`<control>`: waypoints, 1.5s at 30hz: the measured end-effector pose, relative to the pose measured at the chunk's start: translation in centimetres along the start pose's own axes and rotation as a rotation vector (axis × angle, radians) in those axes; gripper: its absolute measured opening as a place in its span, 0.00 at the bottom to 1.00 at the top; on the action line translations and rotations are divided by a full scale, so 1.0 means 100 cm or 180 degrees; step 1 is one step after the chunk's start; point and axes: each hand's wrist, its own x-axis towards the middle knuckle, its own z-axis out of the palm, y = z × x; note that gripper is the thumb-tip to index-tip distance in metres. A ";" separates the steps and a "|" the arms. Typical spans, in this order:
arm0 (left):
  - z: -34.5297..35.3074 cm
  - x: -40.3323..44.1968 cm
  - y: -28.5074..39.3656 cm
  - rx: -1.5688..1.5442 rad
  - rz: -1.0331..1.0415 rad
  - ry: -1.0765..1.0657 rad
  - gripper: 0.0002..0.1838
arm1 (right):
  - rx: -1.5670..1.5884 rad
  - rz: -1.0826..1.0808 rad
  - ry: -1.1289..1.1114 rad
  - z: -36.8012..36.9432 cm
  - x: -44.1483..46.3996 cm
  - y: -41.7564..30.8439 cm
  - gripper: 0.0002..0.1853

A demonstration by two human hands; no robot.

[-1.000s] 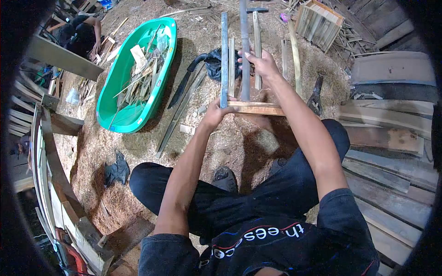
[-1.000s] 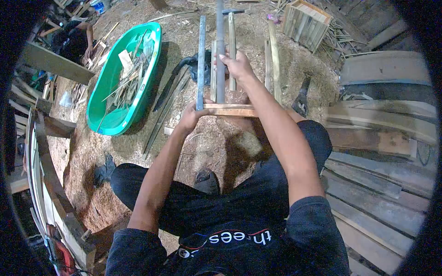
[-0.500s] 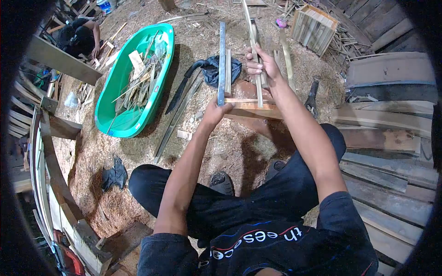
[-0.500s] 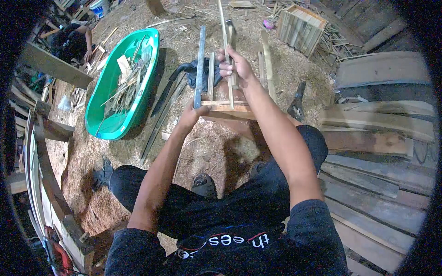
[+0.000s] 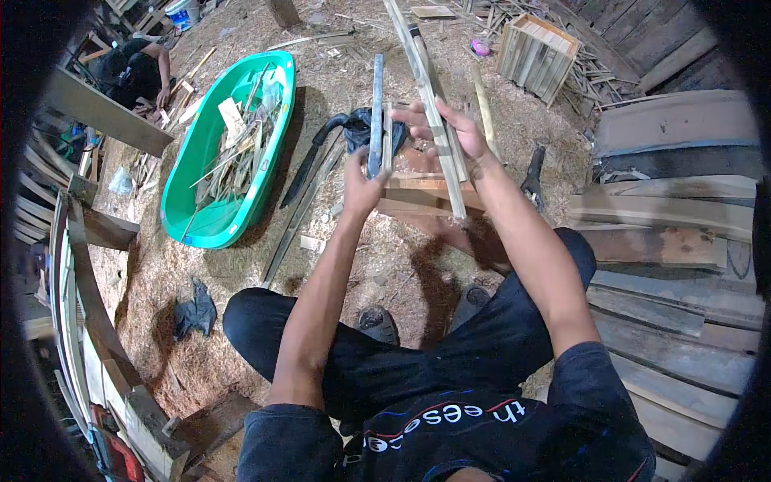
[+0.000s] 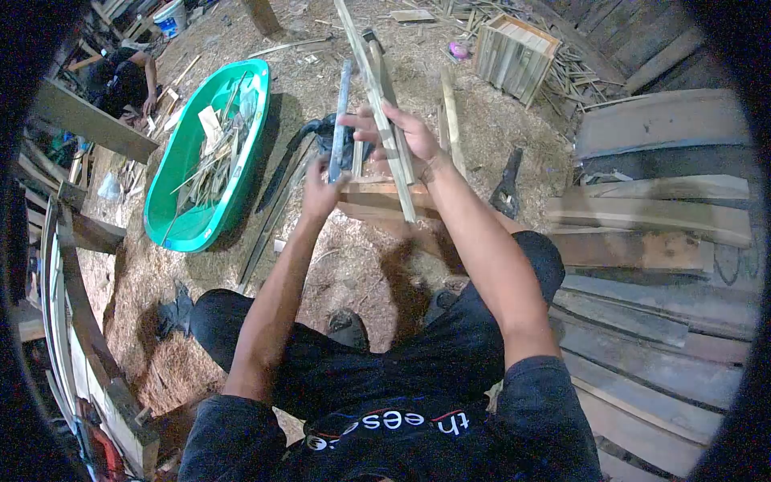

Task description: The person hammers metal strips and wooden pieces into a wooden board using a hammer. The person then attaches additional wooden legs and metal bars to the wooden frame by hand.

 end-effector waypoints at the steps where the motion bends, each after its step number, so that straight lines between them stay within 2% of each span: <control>1: 0.000 0.010 0.005 0.0153 0.0052 0.0340 0.29 | 0.0102 0.0063 -0.0073 0.003 -0.001 0.000 0.23; 2: -0.001 0.018 0.009 0.0309 0.0097 0.0675 0.27 | 0.0211 0.0129 -0.0141 0.005 -0.003 0.000 0.23; 5: -0.040 0.061 0.094 -0.1303 -0.0818 0.0331 0.22 | 0.0183 0.0236 -0.0053 0.014 -0.012 0.002 0.23; 7: -0.060 0.079 0.141 -0.1150 -0.0622 0.0177 0.21 | 0.0231 0.0366 -0.0034 0.016 -0.013 0.007 0.23; 8: -0.065 0.087 0.148 -0.1114 -0.0467 0.0066 0.23 | 0.0266 0.0393 -0.0060 0.024 -0.016 0.007 0.22; 11: -0.066 0.091 0.166 -0.1105 -0.0314 -0.0182 0.21 | -0.0009 0.0610 -0.0079 0.023 -0.024 0.012 0.23; 12: -0.063 0.089 0.168 -0.1063 -0.0268 -0.0119 0.20 | 0.0054 0.0651 -0.0346 0.022 -0.026 0.011 0.24; 15: -0.061 0.077 0.180 -0.1558 -0.0462 -0.0042 0.16 | 0.0211 0.0937 -0.0037 0.033 -0.034 0.015 0.25; 16: -0.063 0.075 0.182 -0.1642 -0.0488 -0.0027 0.14 | 0.0540 0.0943 -0.0796 0.027 -0.031 0.015 0.29; 19: -0.068 0.075 0.189 -0.1608 -0.0465 0.0205 0.10 | 0.0186 0.0977 -0.0298 0.039 -0.030 0.020 0.30; 20: -0.070 0.076 0.191 -0.1620 -0.0434 0.0209 0.10 | 0.0205 0.0876 -0.0456 0.021 -0.027 0.026 0.30; 27: -0.080 0.076 0.191 -0.1751 -0.0355 0.0344 0.08 | -0.0564 0.0585 -0.0224 0.026 -0.018 0.010 0.24; 30: -0.084 0.076 0.189 -0.1776 -0.0342 0.0422 0.08 | -0.1280 0.0438 0.0605 0.036 -0.016 0.004 0.19; 33: -0.088 0.079 0.181 -0.1746 -0.0292 0.0584 0.09 | -0.3067 0.0277 0.1759 0.058 -0.010 0.000 0.13; 34: -0.092 0.083 0.176 -0.1688 -0.0276 0.0665 0.09 | -0.3317 -0.0054 0.1893 0.042 -0.011 0.001 0.09; 37: -0.108 0.093 0.164 -0.2065 -0.0497 0.0758 0.10 | -0.3097 -0.0237 0.1984 0.039 -0.016 -0.016 0.10; 39: -0.118 0.096 0.160 -0.2418 -0.1201 0.0589 0.09 | -0.2977 -0.0190 0.1666 0.037 -0.018 -0.028 0.11; 40: -0.117 0.097 0.156 -0.2505 -0.1335 0.0532 0.08 | -0.2912 -0.0160 0.1519 0.038 -0.020 -0.030 0.12; 43: -0.104 0.097 0.135 -0.2785 -0.1779 0.0415 0.07 | -0.3556 -0.0524 0.1026 0.055 -0.019 -0.020 0.16; 44: -0.099 0.097 0.129 -0.2899 -0.1940 0.0425 0.07 | -0.3037 0.0410 0.1034 0.064 -0.022 -0.027 0.20; 45: -0.095 0.096 0.126 -0.3013 -0.2102 0.0437 0.07 | -0.2588 -0.0219 0.0539 0.056 -0.020 -0.016 0.22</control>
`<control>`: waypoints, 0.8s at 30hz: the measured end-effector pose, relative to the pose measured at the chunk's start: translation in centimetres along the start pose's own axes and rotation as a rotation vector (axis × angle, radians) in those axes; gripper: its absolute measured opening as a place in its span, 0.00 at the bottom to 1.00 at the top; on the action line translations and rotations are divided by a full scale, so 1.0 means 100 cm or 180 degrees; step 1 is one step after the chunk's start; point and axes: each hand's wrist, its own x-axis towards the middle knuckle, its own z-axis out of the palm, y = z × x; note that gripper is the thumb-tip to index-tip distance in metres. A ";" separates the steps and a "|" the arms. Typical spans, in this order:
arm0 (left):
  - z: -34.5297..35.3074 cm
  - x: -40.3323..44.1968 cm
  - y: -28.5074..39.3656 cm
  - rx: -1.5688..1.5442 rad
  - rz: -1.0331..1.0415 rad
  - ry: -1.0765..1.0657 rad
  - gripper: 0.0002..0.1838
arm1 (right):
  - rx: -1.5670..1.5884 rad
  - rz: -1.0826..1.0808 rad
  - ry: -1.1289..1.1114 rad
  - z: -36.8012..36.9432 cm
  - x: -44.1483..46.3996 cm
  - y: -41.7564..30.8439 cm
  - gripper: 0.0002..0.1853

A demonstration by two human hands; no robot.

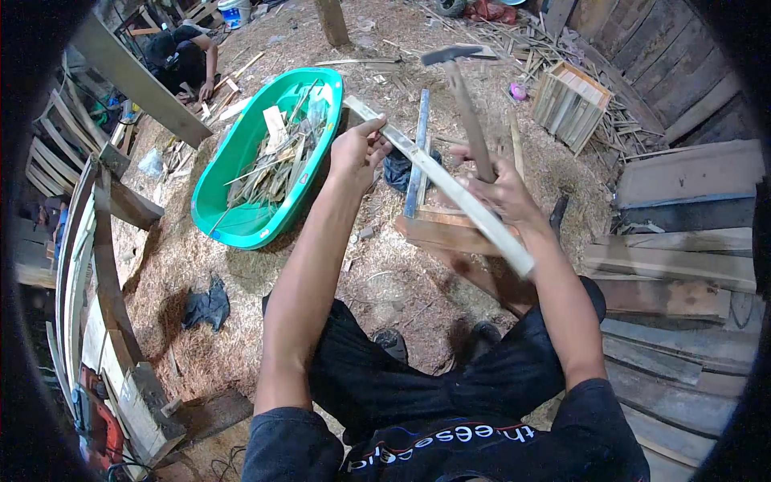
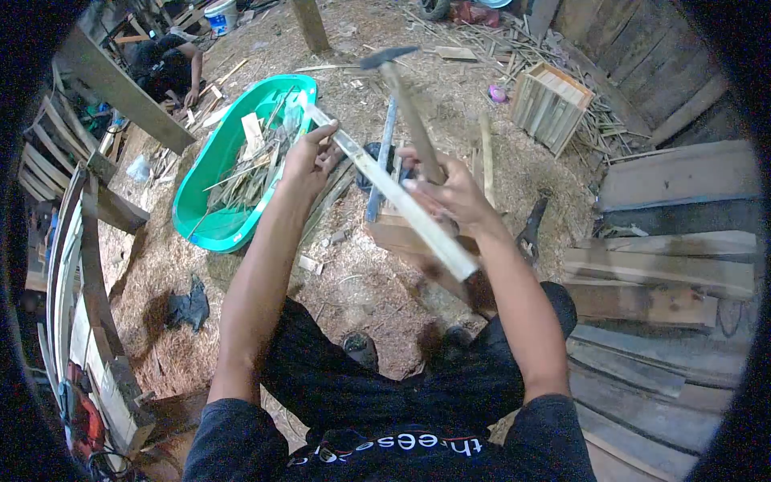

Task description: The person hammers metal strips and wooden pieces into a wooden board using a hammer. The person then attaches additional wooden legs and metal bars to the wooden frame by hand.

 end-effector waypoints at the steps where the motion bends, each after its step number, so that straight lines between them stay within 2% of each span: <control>1: 0.001 0.000 -0.001 0.0057 -0.0201 0.0204 0.07 | 0.0113 -0.0059 0.0046 0.009 0.000 -0.002 0.22; 5: -0.003 0.001 -0.027 0.0057 -0.0581 0.0135 0.09 | 0.0248 0.0113 0.0054 0.018 0.002 -0.008 0.18; 6: -0.004 -0.002 -0.029 0.0371 -0.0521 0.0056 0.10 | 0.0236 0.0197 -0.0052 0.016 0.002 -0.009 0.17; 7: -0.005 -0.006 -0.032 0.0689 -0.0463 -0.0030 0.11 | 0.0119 -0.0160 0.0301 0.027 0.004 -0.011 0.14; 8: -0.006 -0.010 -0.035 0.1004 -0.0403 -0.0120 0.13 | 0.0122 -0.0213 0.0523 0.024 0.004 -0.009 0.13; 9: -0.005 -0.012 -0.032 0.1364 -0.0390 -0.0298 0.22 | 0.0121 -0.0271 0.0743 0.019 0.009 -0.009 0.13; 12: 0.000 -0.025 -0.021 0.3697 0.0713 -0.0133 0.23 | 0.0499 -0.0410 0.1302 0.008 0.021 -0.017 0.11; 13: -0.003 -0.024 -0.024 0.4263 0.1302 -0.0342 0.24 | 0.0657 -0.0429 0.1468 0.005 0.023 -0.020 0.11; 16: -0.007 -0.030 -0.044 0.3653 0.1453 -0.1999 0.23 | 0.0793 -0.0239 0.1722 -0.015 0.030 -0.021 0.10; 17: -0.004 -0.040 -0.051 0.3365 0.1054 -0.2279 0.19 | 0.0776 -0.0203 0.1737 -0.019 0.033 -0.019 0.10; 20: 0.006 -0.062 -0.059 0.2973 0.0704 -0.2629 0.15 | 0.0686 -0.0013 0.1794 -0.022 0.036 -0.010 0.10; 21: 0.008 -0.061 -0.060 0.3045 0.0342 -0.2362 0.13 | 0.0712 0.0083 0.1806 -0.020 0.037 -0.005 0.10; 24: -0.007 -0.041 -0.076 0.2860 0.0266 -0.2291 0.14 | 0.0609 0.0299 0.1799 -0.016 0.038 0.006 0.10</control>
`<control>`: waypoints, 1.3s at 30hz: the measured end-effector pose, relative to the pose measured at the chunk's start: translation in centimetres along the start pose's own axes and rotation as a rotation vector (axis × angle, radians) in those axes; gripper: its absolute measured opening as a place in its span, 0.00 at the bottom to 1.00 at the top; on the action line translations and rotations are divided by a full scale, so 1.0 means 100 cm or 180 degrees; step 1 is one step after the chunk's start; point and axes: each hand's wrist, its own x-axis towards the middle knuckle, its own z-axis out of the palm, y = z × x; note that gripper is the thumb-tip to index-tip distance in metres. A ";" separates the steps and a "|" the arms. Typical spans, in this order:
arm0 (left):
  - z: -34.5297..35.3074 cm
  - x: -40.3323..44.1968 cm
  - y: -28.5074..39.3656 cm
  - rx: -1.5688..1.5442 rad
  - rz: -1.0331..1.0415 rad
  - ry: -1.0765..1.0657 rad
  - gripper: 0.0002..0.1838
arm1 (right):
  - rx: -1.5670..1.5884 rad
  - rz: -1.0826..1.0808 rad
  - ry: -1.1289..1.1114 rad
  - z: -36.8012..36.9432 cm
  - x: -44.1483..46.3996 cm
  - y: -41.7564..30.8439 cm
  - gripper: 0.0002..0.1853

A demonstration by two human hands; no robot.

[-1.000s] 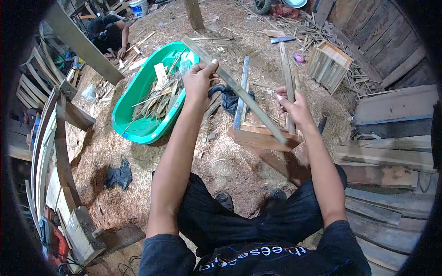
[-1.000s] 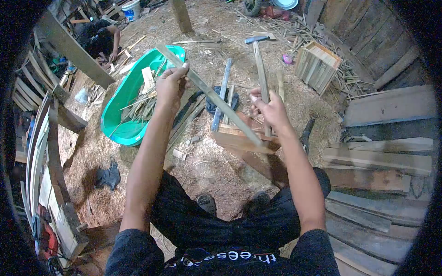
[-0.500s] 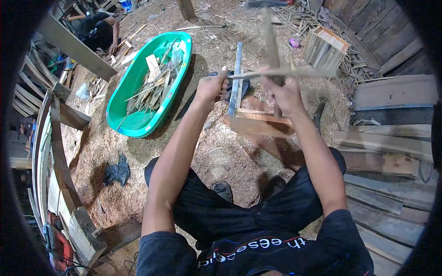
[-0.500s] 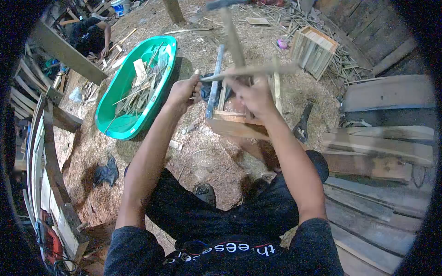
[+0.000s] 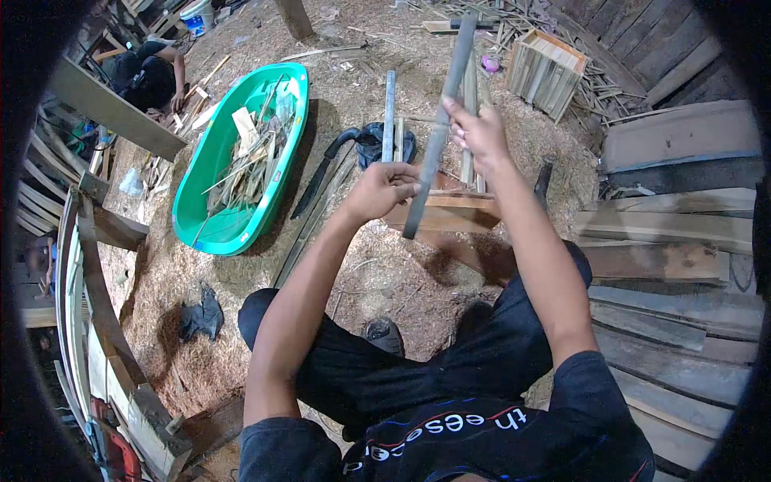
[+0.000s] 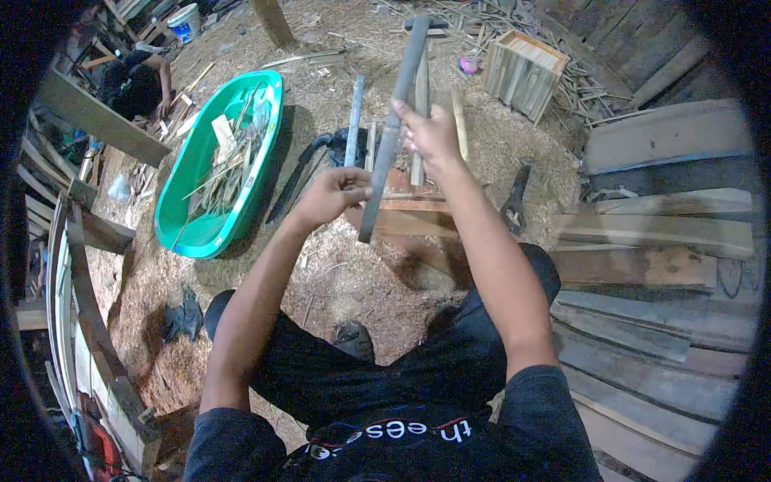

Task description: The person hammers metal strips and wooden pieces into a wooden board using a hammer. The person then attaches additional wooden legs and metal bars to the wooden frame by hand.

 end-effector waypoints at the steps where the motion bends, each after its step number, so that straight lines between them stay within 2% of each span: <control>1: -0.003 0.002 -0.002 -0.0057 -0.0071 0.0101 0.14 | -0.0151 0.0098 0.0047 0.000 0.000 0.003 0.10; 7: -0.011 0.012 -0.015 -0.0605 -0.0236 0.0715 0.16 | -0.0287 0.0471 0.0264 0.005 -0.006 0.025 0.10; 10: -0.013 0.017 -0.023 -0.0547 -0.0319 0.0839 0.17 | 0.0119 0.0667 -0.0182 0.005 -0.007 0.035 0.11; 14: -0.015 0.021 -0.030 -0.0303 -0.0305 0.0692 0.18 | 0.0155 0.0827 -0.0068 0.009 -0.005 0.056 0.09; 18: -0.012 0.023 -0.033 -0.0309 -0.0251 0.0751 0.17 | 0.0024 0.0699 -0.0213 0.005 0.002 0.074 0.11; 22: -0.012 0.026 -0.035 -0.0261 -0.0278 0.0732 0.16 | 0.0063 0.0635 -0.0418 0.003 0.008 0.080 0.08; 25: -0.016 0.028 -0.048 -0.0320 0.0149 0.1199 0.17 | -0.0068 0.0631 -0.0459 0.004 0.008 0.076 0.05; 28: -0.026 0.032 -0.086 -0.0100 0.0282 0.2104 0.15 | -0.0396 0.0580 -0.0403 -0.001 0.014 0.078 0.06; 29: -0.023 0.029 -0.094 -0.0077 -0.0205 0.2074 0.14 | -0.0484 0.0555 -0.0347 -0.006 0.021 0.088 0.06; 32: -0.006 0.011 -0.082 -0.0572 -0.0885 0.1117 0.15 | -0.0665 0.0548 -0.0304 -0.013 0.029 0.103 0.08; 33: 0.001 0.012 -0.088 -0.0874 -0.0685 0.0953 0.17 | -0.0692 0.0616 -0.0293 -0.014 0.031 0.107 0.08; 36: 0.000 0.003 -0.099 -0.1281 -0.0661 0.0793 0.21 | -0.0856 0.0701 -0.0334 -0.017 0.037 0.120 0.09; 39: -0.002 -0.004 -0.100 -0.1036 -0.0467 0.0670 0.21 | -0.1016 0.0604 -0.0515 -0.012 0.038 0.125 0.09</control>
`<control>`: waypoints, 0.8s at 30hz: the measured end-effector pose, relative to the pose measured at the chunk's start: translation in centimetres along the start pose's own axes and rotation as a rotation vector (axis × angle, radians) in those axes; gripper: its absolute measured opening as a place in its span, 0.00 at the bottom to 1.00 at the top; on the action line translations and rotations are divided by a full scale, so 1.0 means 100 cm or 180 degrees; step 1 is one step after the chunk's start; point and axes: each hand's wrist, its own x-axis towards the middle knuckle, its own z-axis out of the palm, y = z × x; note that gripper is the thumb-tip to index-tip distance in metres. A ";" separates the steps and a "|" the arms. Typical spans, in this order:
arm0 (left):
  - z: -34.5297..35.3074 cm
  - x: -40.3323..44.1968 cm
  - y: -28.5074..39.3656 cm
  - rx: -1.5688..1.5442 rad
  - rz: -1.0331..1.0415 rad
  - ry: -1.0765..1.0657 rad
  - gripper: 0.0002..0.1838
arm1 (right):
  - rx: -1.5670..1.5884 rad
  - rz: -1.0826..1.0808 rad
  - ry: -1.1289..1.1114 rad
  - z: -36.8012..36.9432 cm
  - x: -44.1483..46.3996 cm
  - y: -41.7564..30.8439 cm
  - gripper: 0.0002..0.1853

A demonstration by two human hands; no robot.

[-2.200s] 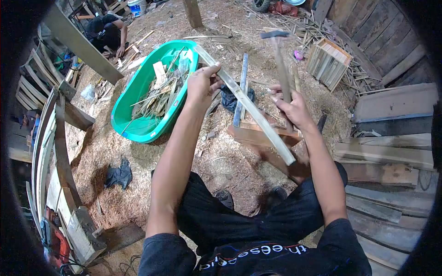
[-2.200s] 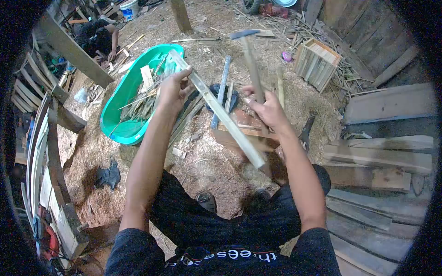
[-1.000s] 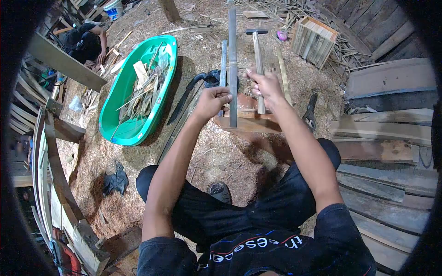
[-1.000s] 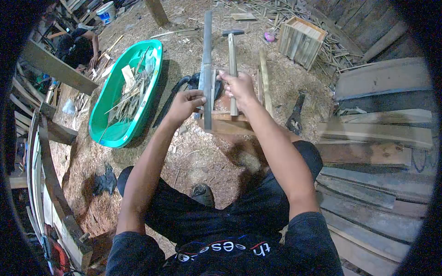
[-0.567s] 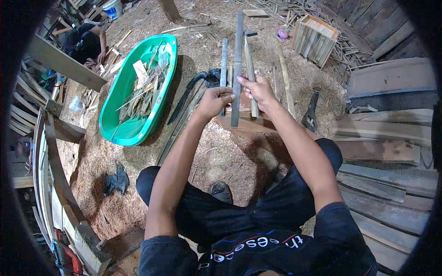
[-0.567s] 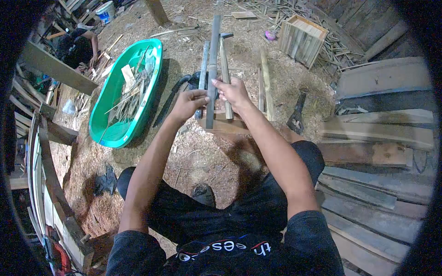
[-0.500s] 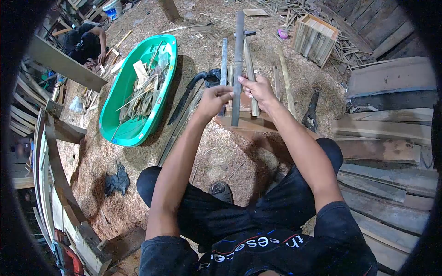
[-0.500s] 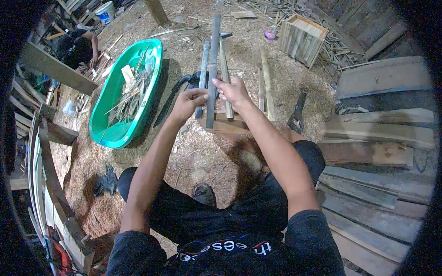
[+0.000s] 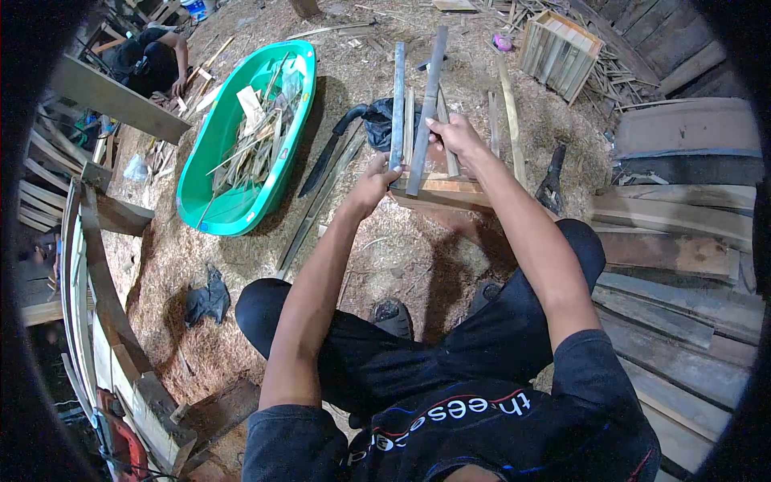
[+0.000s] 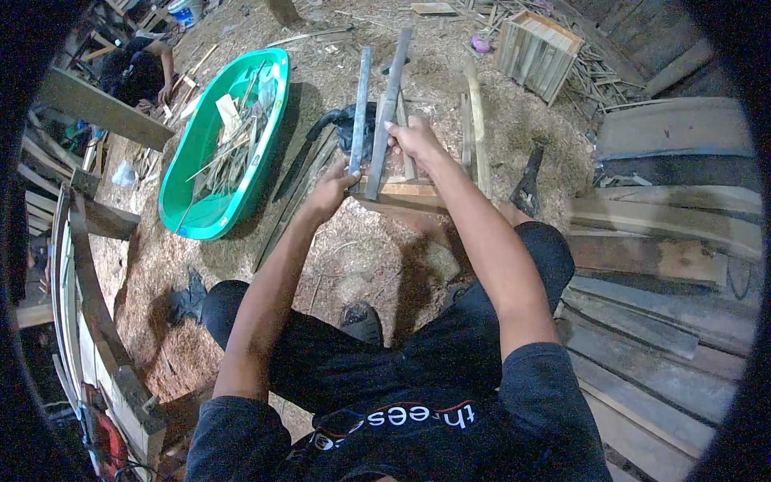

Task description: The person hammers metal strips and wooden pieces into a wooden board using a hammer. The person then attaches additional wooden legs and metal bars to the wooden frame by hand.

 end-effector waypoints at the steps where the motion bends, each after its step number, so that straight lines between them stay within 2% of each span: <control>1: -0.001 -0.002 -0.002 -0.0010 0.0076 0.0008 0.20 | -0.0042 -0.0013 -0.0018 0.003 -0.001 -0.002 0.08; 2: -0.002 -0.005 -0.006 -0.0034 0.0063 0.0082 0.20 | -0.0085 -0.0024 -0.0034 0.006 -0.002 -0.003 0.08; 5: -0.013 -0.006 -0.020 -0.0074 0.0115 -0.0385 0.23 | 0.0083 0.0034 -0.0217 0.011 0.002 0.001 0.08; 8: -0.010 -0.019 -0.009 0.0010 -0.0102 -0.0421 0.27 | 0.0002 -0.0114 -0.0224 0.013 0.000 0.001 0.08; 11: -0.002 -0.027 0.003 0.0442 0.0047 -0.0418 0.30 | -0.0080 -0.0050 -0.0231 0.015 -0.014 -0.012 0.08; 20: -0.010 -0.026 -0.021 0.0567 0.0186 -0.0458 0.32 | 0.0050 0.0016 -0.0143 0.021 -0.032 -0.015 0.10; 24: -0.005 -0.045 -0.004 0.0887 0.0327 -0.0396 0.33 | 0.0011 0.0034 -0.0030 0.019 -0.020 0.007 0.12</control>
